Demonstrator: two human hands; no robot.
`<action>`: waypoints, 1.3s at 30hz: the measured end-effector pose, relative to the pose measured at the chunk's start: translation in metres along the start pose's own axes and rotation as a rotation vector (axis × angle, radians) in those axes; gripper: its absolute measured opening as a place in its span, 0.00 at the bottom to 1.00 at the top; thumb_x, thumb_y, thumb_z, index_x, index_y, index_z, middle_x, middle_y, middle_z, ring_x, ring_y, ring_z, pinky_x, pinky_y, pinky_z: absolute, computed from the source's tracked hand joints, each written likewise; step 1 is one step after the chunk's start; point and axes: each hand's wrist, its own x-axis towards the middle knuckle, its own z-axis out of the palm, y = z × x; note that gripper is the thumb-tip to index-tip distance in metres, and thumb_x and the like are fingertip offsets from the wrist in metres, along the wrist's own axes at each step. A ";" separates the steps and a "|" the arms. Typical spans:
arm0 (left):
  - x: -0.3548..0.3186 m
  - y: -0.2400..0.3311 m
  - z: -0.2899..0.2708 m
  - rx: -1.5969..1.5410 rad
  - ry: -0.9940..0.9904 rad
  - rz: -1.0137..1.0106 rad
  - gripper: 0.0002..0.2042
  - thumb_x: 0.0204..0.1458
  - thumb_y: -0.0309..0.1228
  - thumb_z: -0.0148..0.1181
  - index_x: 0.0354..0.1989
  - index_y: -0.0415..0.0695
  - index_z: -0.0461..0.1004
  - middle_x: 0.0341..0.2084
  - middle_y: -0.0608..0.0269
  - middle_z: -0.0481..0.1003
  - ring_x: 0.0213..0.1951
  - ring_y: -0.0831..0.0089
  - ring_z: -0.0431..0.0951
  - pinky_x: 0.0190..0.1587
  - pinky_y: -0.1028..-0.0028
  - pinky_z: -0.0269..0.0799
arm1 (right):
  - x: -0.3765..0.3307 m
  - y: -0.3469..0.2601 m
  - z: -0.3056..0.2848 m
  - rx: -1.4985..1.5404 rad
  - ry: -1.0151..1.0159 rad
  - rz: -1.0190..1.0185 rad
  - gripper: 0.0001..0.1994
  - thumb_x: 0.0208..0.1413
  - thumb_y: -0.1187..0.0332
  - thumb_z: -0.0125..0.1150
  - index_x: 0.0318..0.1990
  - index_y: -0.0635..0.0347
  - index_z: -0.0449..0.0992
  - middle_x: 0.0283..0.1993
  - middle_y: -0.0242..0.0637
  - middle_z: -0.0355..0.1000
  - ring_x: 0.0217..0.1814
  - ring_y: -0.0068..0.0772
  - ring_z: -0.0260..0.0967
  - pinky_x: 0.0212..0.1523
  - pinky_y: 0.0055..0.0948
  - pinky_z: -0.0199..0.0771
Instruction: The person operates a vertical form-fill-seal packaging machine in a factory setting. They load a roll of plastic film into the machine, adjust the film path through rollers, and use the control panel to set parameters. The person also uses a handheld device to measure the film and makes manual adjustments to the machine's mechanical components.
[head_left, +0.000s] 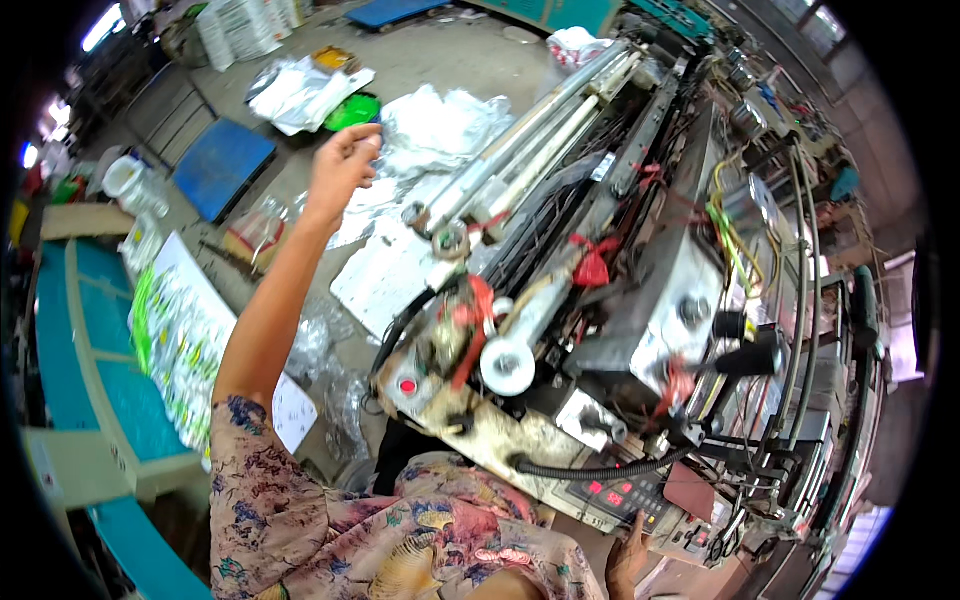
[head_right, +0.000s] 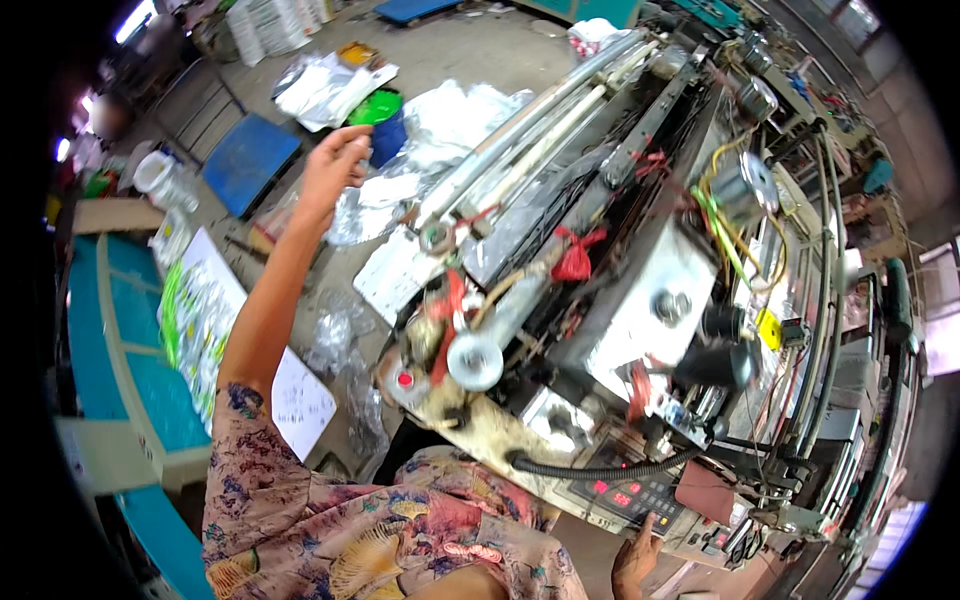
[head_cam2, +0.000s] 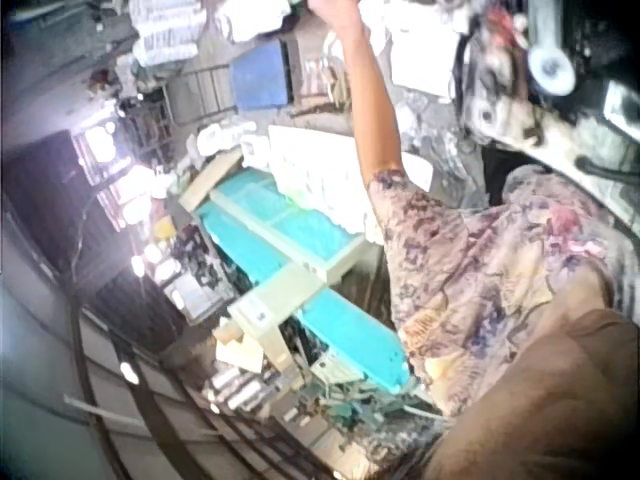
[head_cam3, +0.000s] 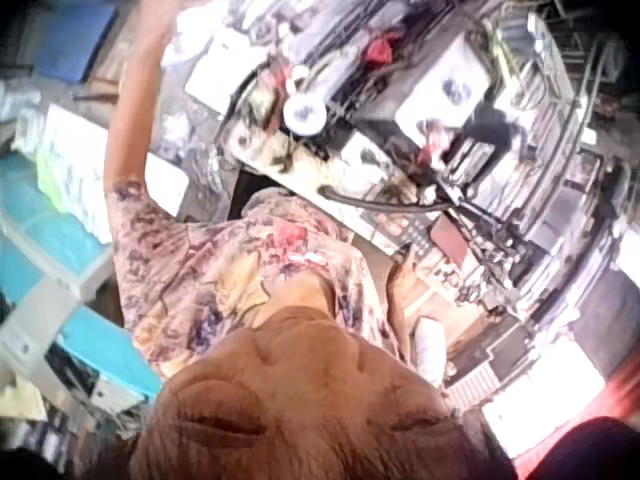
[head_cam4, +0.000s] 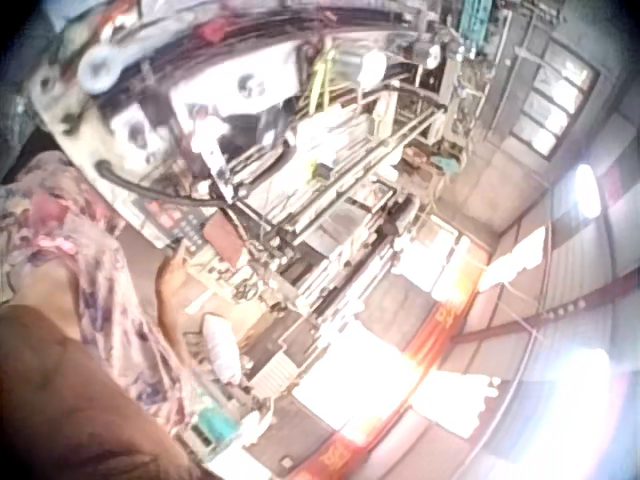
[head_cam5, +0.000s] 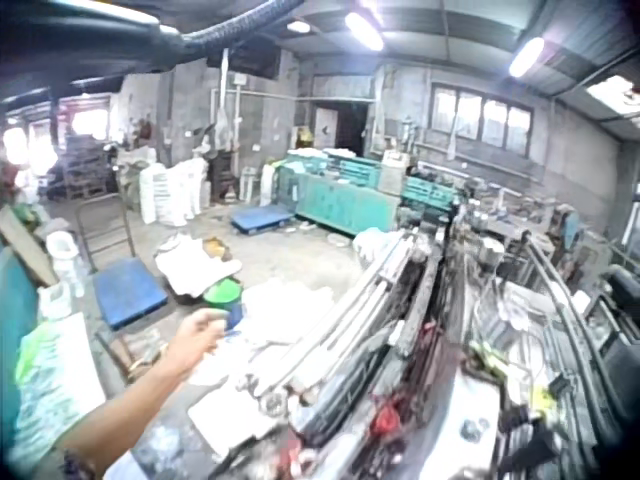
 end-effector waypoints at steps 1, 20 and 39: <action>0.032 -0.022 0.013 0.063 -0.030 -0.004 0.18 0.56 0.37 0.60 0.52 0.41 0.74 0.30 0.69 0.73 0.29 0.81 0.73 0.30 0.81 0.71 | -0.001 -0.013 -0.004 -0.012 0.000 0.052 0.41 0.44 0.84 0.52 0.70 0.52 0.54 0.45 0.52 0.66 0.44 0.55 0.68 0.46 0.44 0.69; 0.173 -0.219 0.281 0.527 -0.939 0.208 0.13 0.60 0.32 0.48 0.49 0.40 0.70 0.39 0.52 0.73 0.42 0.59 0.73 0.43 0.64 0.69 | -0.067 0.013 0.038 -0.196 -0.035 0.177 0.45 0.43 0.76 0.59 0.72 0.55 0.47 0.40 0.55 0.68 0.37 0.58 0.69 0.39 0.46 0.70; 0.192 -0.156 0.220 0.052 -0.911 -0.309 0.10 0.58 0.29 0.48 0.30 0.42 0.76 0.21 0.61 0.74 0.25 0.66 0.73 0.28 0.64 0.65 | -0.060 0.029 0.076 -0.025 0.027 0.284 0.49 0.42 0.75 0.63 0.73 0.52 0.41 0.45 0.54 0.70 0.40 0.54 0.71 0.39 0.42 0.72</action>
